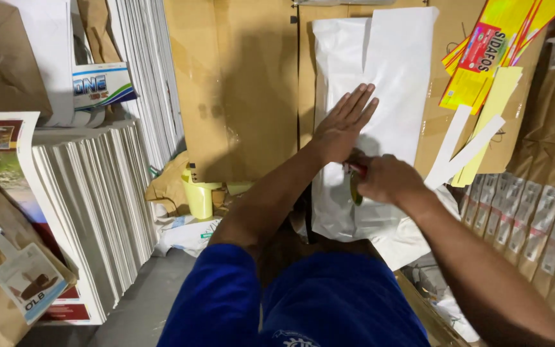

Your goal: The person wraps several stacks of yellow printed materials in white paper, using their hands to fold the paper around the stacks and then applying tape from a handheld dispenser to secure the packaging. Another person briefly assists by holding the paper in place.

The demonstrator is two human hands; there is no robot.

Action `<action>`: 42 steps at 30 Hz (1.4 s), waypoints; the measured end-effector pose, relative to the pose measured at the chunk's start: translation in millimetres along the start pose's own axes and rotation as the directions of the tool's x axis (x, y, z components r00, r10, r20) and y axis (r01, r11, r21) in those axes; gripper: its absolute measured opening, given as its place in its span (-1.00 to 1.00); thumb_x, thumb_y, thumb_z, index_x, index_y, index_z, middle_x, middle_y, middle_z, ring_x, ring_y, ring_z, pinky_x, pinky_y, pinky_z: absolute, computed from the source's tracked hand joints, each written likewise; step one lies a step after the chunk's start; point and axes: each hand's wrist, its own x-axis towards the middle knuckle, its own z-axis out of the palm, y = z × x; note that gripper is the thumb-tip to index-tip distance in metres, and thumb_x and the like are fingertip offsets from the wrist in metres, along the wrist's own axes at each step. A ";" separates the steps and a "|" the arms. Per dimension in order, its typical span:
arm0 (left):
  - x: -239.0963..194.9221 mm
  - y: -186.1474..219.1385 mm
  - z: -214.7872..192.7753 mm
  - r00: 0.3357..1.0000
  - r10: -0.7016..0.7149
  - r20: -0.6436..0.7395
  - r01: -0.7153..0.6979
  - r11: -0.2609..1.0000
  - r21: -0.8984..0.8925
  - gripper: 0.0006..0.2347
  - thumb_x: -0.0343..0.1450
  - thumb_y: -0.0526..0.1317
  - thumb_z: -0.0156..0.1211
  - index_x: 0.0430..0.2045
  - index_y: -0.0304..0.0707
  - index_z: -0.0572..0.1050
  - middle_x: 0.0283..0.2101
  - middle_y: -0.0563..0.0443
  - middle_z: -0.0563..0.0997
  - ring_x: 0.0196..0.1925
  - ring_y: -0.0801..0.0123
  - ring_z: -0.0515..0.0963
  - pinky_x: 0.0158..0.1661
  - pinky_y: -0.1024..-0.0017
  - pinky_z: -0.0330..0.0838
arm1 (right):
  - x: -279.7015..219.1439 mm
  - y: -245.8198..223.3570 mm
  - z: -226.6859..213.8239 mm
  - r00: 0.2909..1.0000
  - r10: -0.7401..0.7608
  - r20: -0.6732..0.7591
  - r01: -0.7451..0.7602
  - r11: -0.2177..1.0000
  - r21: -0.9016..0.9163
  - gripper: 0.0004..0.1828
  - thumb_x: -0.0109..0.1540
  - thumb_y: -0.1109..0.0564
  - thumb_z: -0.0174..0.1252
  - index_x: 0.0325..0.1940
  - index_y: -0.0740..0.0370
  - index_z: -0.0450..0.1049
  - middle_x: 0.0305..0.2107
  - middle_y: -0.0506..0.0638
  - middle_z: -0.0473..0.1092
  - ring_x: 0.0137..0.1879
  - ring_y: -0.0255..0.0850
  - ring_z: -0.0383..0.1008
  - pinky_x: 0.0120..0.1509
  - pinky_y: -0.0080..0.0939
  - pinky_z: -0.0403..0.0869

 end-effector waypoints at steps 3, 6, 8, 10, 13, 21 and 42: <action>-7.2 0.8 -2.4 1.000 0.023 0.011 -0.023 0.999 -0.033 -0.15 0.39 -0.09 0.29 0.52 -0.28 -0.14 0.59 -0.16 -0.29 0.63 0.15 -0.34 0.54 0.21 -0.38 | 26.1 -10.6 -37.9 0.958 -0.285 0.032 0.285 0.932 -0.224 -0.48 0.20 -0.11 0.03 0.26 -0.13 0.47 -0.12 0.16 0.60 -0.06 0.06 0.61 0.03 0.08 0.49; -7.3 5.3 -17.8 0.997 0.000 0.076 0.003 0.999 -0.037 -0.12 0.35 -0.02 0.28 0.50 -0.27 -0.17 0.59 -0.13 -0.31 0.64 0.18 -0.35 0.56 0.20 -0.37 | 26.6 -27.0 -80.4 0.959 -0.116 0.259 0.154 0.979 -0.132 -0.43 0.23 -0.27 0.13 0.19 0.07 0.56 -0.02 0.10 0.52 -0.07 0.06 0.67 -0.08 0.00 0.69; -5.5 -2.4 -9.6 0.992 -0.012 0.127 0.008 0.999 0.033 -0.08 0.29 0.01 0.28 0.49 -0.23 -0.16 0.58 -0.11 -0.29 0.62 0.22 -0.32 0.53 0.22 -0.35 | 31.2 -32.8 -85.9 0.947 -0.186 0.263 0.254 0.933 -0.256 -0.46 0.23 -0.22 0.13 0.20 0.06 0.56 -0.01 0.11 0.53 -0.05 0.06 0.63 -0.07 0.02 0.62; -1.6 4.6 -34.9 0.989 -0.015 0.148 0.010 0.999 0.034 -0.06 0.25 0.02 0.30 0.51 -0.20 -0.16 0.59 -0.08 -0.28 0.62 0.24 -0.31 0.54 0.25 -0.34 | 53.5 -27.5 -85.5 0.929 -0.246 0.275 0.340 0.863 -0.373 -0.48 0.23 -0.17 0.14 0.20 0.05 0.57 -0.01 0.12 0.54 -0.03 0.06 0.59 -0.05 0.04 0.56; -4.6 1.3 -25.6 0.992 -0.013 0.128 0.017 0.999 -0.030 -0.03 0.22 0.04 0.32 0.52 -0.17 -0.15 0.60 -0.05 -0.26 0.64 0.25 -0.29 0.56 0.26 -0.30 | 109.7 -21.0 -53.9 0.873 -0.333 0.356 0.482 0.699 -0.528 -0.51 0.22 -0.10 0.15 0.21 0.03 0.58 0.00 0.13 0.55 0.00 0.07 0.53 -0.03 0.08 0.46; -7.5 1.5 -0.5 0.995 -0.031 0.094 0.034 0.999 -0.025 -0.03 0.22 0.04 0.36 0.51 -0.16 -0.12 0.61 -0.06 -0.23 0.65 0.22 -0.28 0.57 0.24 -0.27 | 119.2 -17.8 -48.0 0.868 -0.256 0.426 0.406 0.859 -0.312 -0.51 0.20 -0.03 0.16 0.19 0.10 0.57 -0.08 0.13 0.58 -0.11 0.01 0.55 -0.10 0.04 0.50; -10.6 9.0 -32.1 0.995 0.014 0.103 -0.011 0.999 -0.030 -0.03 0.21 0.06 0.34 0.48 -0.30 -0.09 0.58 -0.14 -0.20 0.63 0.17 -0.26 0.54 0.20 -0.27 | 56.0 -15.0 -86.9 0.878 -0.101 0.469 0.035 0.988 0.147 -0.42 0.06 0.07 0.19 0.19 0.09 0.50 -0.18 0.06 0.61 -0.15 -0.10 0.68 -0.17 -0.02 0.66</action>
